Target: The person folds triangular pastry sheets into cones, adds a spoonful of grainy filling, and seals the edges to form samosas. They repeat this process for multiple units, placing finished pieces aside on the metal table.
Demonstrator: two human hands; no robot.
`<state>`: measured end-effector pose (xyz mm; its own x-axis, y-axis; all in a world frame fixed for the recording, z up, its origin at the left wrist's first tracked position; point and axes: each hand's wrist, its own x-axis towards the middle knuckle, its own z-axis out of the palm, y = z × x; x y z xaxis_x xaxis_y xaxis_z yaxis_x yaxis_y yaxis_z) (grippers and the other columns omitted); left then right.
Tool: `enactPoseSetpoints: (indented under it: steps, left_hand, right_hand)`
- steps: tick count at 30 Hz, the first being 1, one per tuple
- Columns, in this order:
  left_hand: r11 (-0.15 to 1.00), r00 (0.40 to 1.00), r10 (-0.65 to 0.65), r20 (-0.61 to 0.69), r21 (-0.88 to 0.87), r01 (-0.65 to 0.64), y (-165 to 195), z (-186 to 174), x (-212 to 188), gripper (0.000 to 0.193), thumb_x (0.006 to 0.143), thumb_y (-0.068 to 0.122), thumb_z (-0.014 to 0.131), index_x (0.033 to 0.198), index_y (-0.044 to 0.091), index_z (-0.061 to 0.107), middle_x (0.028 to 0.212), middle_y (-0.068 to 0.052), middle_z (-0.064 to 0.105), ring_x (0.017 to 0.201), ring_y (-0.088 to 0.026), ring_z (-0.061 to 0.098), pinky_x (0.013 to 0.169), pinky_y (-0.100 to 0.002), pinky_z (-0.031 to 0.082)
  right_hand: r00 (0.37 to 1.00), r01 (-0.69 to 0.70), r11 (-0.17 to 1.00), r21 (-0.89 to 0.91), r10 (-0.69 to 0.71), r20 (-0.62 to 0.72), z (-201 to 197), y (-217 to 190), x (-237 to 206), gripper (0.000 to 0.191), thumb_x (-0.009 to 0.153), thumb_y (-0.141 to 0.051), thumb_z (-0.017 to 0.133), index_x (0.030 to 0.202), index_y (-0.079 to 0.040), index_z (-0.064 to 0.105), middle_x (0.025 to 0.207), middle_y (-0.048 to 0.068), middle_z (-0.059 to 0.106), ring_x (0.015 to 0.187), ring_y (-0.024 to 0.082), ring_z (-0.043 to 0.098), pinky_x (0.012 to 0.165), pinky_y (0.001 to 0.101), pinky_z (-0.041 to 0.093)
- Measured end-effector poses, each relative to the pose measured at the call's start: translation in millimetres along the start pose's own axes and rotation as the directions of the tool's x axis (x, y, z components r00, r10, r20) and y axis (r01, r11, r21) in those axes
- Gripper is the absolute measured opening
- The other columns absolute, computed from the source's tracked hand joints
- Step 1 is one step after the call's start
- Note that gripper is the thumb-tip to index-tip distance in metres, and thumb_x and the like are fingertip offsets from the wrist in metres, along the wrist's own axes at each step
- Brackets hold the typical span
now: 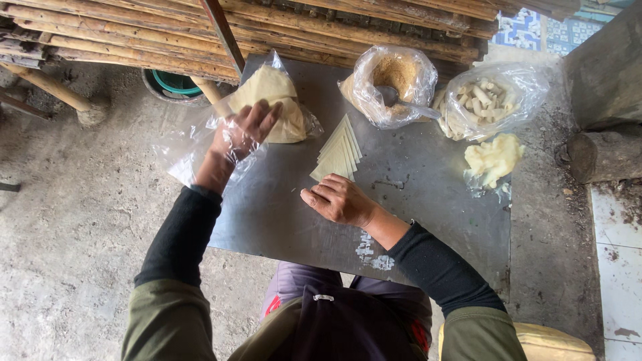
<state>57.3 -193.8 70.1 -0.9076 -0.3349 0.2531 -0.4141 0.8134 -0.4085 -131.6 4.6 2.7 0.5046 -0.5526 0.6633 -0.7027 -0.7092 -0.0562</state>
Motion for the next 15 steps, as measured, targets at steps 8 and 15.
enactPoseSetpoints:
  steps: [8,15]
  left_hand:
    - [0.826,0.910,-0.389,-0.141,-0.491,0.276,21,9,-35,0.040,0.100,0.000,0.059,0.139,0.003,0.051,0.128,-0.018,0.056,0.109,-0.038,0.067,0.079,-0.048,0.060]
    - [0.785,0.874,-0.470,-0.124,-0.511,0.350,14,-9,-60,0.024,0.107,0.006,0.058,0.130,0.005,0.058,0.117,-0.019,0.065,0.077,-0.032,0.071,0.058,-0.039,0.060]
  right_hand:
    - [0.999,-0.018,0.999,-0.030,0.017,-0.029,-1,1,1,0.021,0.092,-0.003,0.071,0.111,-0.001,0.063,0.082,0.005,0.068,0.075,0.018,0.068,0.075,0.0334,0.057]
    - [1.000,-0.025,0.999,-0.032,0.024,-0.009,1,2,-3,0.020,0.092,-0.003,0.071,0.110,-0.001,0.063,0.080,0.004,0.067,0.074,0.018,0.068,0.074,0.0330,0.057]
